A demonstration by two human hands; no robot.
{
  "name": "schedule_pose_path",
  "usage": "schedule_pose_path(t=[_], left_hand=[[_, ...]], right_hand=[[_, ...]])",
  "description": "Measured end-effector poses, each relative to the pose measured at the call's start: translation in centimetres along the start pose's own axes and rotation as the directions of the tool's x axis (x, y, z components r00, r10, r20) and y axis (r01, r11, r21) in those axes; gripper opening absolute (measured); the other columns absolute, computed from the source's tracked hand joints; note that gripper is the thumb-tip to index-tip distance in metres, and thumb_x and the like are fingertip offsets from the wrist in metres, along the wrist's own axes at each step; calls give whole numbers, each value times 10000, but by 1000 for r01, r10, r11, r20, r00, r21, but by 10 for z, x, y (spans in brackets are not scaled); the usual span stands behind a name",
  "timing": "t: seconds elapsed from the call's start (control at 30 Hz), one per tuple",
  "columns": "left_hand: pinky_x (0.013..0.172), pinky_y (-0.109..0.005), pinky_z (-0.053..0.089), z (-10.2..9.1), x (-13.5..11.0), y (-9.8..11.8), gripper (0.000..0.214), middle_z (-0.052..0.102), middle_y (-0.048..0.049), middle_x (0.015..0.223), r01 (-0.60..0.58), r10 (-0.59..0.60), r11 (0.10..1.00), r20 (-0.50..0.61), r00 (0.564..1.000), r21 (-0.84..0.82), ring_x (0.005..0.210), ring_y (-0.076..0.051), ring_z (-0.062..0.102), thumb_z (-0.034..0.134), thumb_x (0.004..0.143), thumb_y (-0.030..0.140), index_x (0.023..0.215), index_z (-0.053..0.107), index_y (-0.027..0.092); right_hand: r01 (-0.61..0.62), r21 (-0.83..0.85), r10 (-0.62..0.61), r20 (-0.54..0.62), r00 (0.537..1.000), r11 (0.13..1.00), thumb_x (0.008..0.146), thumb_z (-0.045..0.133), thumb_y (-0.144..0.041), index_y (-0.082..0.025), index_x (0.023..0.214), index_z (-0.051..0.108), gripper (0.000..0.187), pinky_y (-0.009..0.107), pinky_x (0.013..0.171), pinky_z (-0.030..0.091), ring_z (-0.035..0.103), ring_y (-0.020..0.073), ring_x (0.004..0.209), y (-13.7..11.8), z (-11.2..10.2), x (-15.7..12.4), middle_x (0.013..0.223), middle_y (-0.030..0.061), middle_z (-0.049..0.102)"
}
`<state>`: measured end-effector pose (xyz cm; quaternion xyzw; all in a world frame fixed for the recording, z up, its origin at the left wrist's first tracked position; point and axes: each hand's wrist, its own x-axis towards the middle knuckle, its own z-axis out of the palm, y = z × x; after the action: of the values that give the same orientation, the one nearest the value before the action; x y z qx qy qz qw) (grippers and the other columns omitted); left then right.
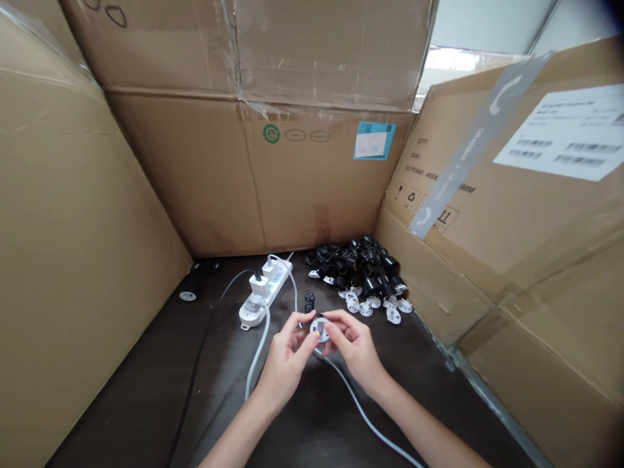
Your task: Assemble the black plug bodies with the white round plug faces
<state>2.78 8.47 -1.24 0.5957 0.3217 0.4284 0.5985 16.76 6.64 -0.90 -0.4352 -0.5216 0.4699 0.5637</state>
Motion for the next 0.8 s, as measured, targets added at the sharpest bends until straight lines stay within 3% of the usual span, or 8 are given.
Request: schedule_pose_path(t=[0.23, 0.5, 0.6, 0.7, 0.8], left_hand=[[770, -268, 424, -1, 1, 3, 320, 613, -32, 909, -31, 32, 998, -23, 999, 51, 807, -131, 560, 433, 875, 374, 1124, 357, 188], [696, -253, 428, -4, 3, 5, 217, 605, -7, 773, 7, -4, 993, -25, 1000, 116, 717, -134, 581, 443, 866, 376, 944, 383, 182], [671, -256, 438, -3, 2, 8, 244, 613, -20, 784, -5, 4, 993, 5, 1000, 118, 673, -138, 589, 453, 860, 364, 1007, 405, 175], [691, -268, 451, -3, 1, 10, 332, 630, -35, 840, -26, 20, 992, 53, 998, 120, 673, -137, 592, 472, 854, 339, 1135, 390, 182], [708, -277, 458, -3, -1, 10, 319, 637, -51, 892, -34, 27, 993, 62, 998, 111, 693, -142, 600, 481, 849, 331, 1126, 425, 183]], right_hand=[[50, -15, -50, -10, 999, 999, 828, 536, -353, -152, 1113, 554, 350, 215, 598, 489, 561, 93, 621, 2, 3, -4, 837, 50, 605], [169, -344, -190, -26, 981, 924, 867, 469, -315, -176, 1142, 591, 332, 280, 745, 491, 575, 156, 809, 6, -2, -5, 986, 83, 605], [209, -413, -239, -21, 971, 886, 876, 457, -308, -202, 1126, 607, 310, 303, 840, 450, 567, 158, 847, 4, -3, -5, 994, 67, 611], [227, -421, -252, -5, 968, 878, 892, 430, -307, -225, 1116, 609, 298, 262, 770, 454, 557, 142, 831, 2, -4, -5, 998, 54, 600], [194, -365, -220, -32, 975, 911, 891, 438, -324, -198, 1089, 588, 279, 216, 666, 451, 553, 123, 759, 2, -4, -5, 904, 47, 596]])
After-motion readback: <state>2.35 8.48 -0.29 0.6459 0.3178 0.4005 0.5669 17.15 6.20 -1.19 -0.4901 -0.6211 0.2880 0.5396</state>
